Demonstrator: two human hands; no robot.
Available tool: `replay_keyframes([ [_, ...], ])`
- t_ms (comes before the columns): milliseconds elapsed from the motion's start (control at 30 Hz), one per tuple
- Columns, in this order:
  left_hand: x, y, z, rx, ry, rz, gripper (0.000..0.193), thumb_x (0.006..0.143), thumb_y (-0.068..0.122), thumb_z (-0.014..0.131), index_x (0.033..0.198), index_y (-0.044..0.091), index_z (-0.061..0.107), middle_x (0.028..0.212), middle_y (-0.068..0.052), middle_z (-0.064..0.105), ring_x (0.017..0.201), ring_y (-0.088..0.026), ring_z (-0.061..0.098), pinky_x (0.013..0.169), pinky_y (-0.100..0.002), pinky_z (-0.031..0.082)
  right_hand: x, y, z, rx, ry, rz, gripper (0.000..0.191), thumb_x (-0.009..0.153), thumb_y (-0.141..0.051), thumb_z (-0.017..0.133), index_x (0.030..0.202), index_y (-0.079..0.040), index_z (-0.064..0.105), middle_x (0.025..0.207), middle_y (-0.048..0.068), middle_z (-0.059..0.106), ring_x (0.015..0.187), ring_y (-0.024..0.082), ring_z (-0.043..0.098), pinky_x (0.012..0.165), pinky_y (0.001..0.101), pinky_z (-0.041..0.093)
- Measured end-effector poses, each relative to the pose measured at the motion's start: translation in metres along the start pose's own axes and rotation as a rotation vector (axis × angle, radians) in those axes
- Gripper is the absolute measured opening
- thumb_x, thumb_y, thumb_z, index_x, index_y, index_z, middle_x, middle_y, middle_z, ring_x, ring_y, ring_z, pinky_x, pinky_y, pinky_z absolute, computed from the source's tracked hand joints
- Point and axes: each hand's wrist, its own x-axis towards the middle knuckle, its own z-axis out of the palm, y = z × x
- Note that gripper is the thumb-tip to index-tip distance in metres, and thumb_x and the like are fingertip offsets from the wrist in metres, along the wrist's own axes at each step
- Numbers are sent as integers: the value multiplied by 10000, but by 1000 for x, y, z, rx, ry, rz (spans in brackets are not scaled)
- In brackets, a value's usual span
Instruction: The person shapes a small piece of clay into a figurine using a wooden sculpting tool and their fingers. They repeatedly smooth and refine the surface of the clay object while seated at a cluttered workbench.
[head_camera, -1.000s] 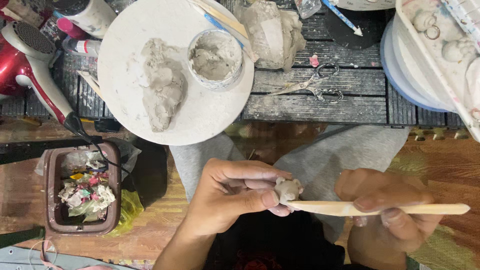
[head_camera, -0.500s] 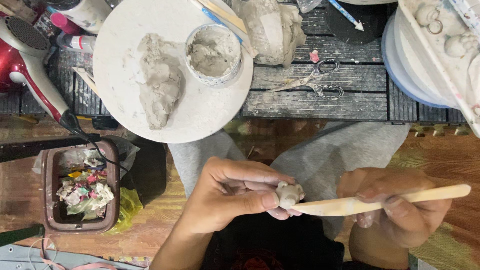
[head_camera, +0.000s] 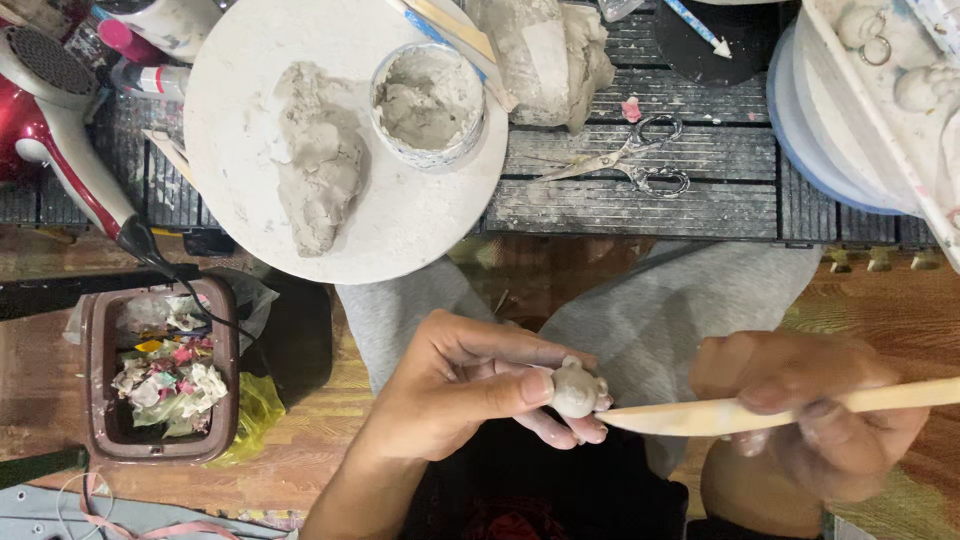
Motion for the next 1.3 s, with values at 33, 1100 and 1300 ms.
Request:
replay_keyframes([
  [33, 1, 0, 0, 0, -4, -6, 355, 1005, 53, 688, 1250, -201, 649, 1060, -348, 724, 952, -456, 756, 786, -482, 681, -1, 3, 2, -5, 15, -27, 273, 1030, -108, 534, 1074, 123, 673, 675, 155, 689, 553, 183, 621, 522, 387, 488],
  [1100, -7, 19, 13, 378, -139, -77, 284, 1000, -21, 688, 1277, -79, 700, 1122, -205, 755, 981, -229, 770, 853, -308, 662, 68, -31, 3, -266, -279, 279, 152, 983, 3, 587, 1089, 99, 638, 766, 143, 721, 690, 217, 647, 607, 377, 588],
  [1300, -8, 20, 13, 437, -182, -104, 274, 1007, 1, 699, 1274, -62, 713, 1115, -184, 761, 935, -204, 761, 815, -292, 648, 76, -34, 8, -418, -326, 332, 154, 920, 0, 658, 1042, 94, 667, 835, 158, 744, 636, 124, 737, 542, 263, 585],
])
